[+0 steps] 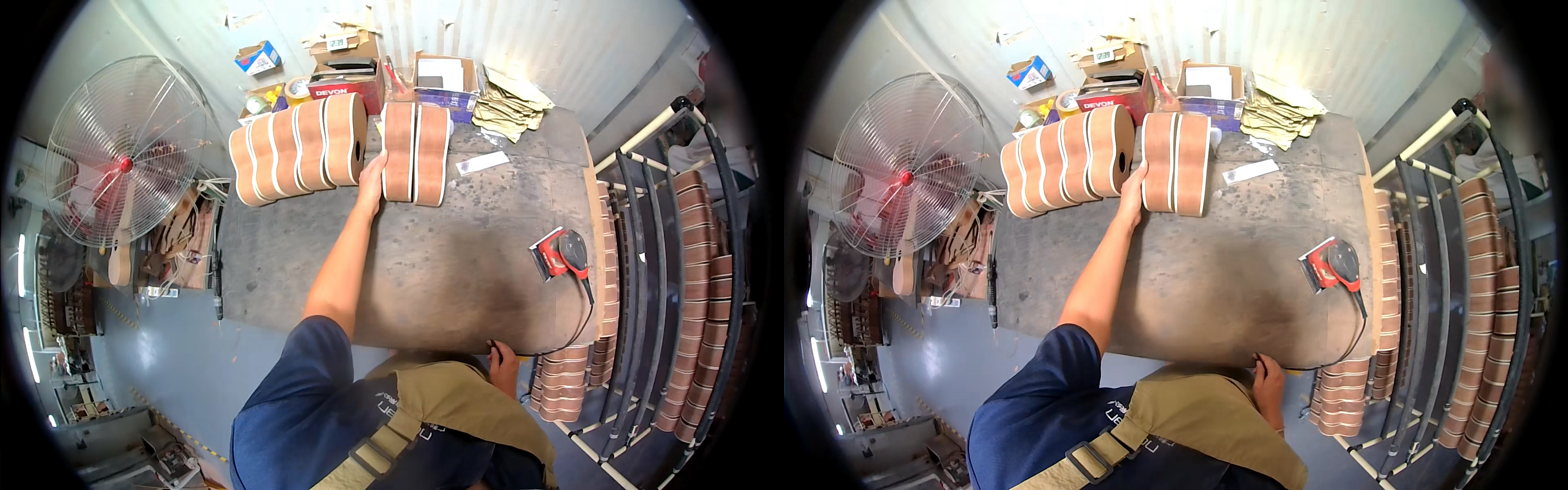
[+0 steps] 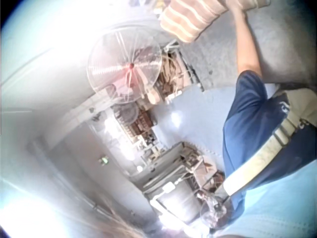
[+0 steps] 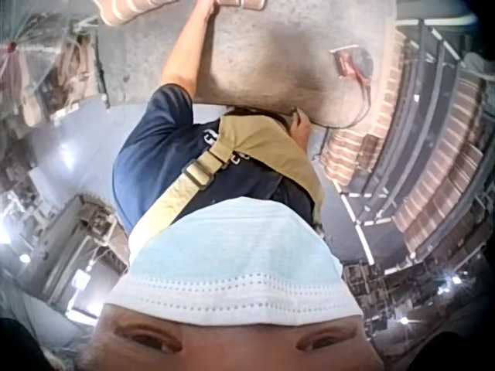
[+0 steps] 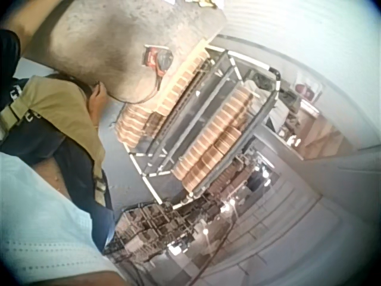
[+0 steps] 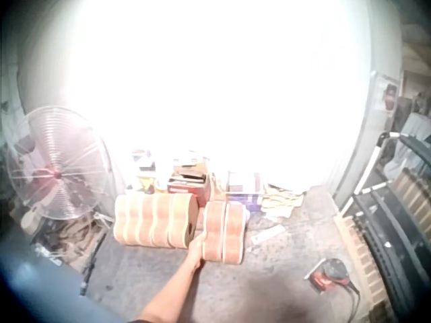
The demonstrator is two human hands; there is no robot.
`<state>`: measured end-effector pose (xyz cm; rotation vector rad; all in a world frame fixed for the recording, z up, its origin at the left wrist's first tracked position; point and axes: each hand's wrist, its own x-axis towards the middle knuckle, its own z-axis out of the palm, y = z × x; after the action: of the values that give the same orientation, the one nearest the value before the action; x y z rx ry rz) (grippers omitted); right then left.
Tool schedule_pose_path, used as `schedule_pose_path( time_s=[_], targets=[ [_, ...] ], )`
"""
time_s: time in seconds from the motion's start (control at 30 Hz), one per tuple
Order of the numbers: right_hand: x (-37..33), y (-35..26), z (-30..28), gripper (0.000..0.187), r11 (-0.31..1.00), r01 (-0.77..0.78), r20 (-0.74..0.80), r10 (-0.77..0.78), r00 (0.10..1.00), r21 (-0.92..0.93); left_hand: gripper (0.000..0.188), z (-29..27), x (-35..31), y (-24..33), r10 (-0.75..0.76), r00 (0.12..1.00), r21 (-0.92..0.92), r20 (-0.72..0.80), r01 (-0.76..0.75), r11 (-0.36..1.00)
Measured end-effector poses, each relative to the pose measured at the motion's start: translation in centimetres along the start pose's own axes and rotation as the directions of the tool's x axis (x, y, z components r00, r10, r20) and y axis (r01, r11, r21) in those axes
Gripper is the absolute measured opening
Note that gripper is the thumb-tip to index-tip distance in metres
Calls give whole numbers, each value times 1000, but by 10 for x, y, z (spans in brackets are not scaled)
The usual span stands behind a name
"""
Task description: The person applies a thin binding strip to the edges of a ukulele body using a small metal tool to press it down and their fingers to align it. They then wipe the surface of a wooden soundboard and place the component on a stack of similar items.
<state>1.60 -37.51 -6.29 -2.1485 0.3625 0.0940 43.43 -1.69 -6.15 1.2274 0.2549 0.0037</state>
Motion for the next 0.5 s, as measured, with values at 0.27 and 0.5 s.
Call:
schedule_pose_path(
  time_s=[0.27,0.5],
  targets=[
    [12,-21,12,16,1000,13,47,-14,999,20,44,-10,-58,62,769,621,944,148,-321,77],
    [-2,-29,26,14,985,173,68,-171,983,-24,85,-39,-42,34,654,674,937,344,-292,-193]
  ],
)
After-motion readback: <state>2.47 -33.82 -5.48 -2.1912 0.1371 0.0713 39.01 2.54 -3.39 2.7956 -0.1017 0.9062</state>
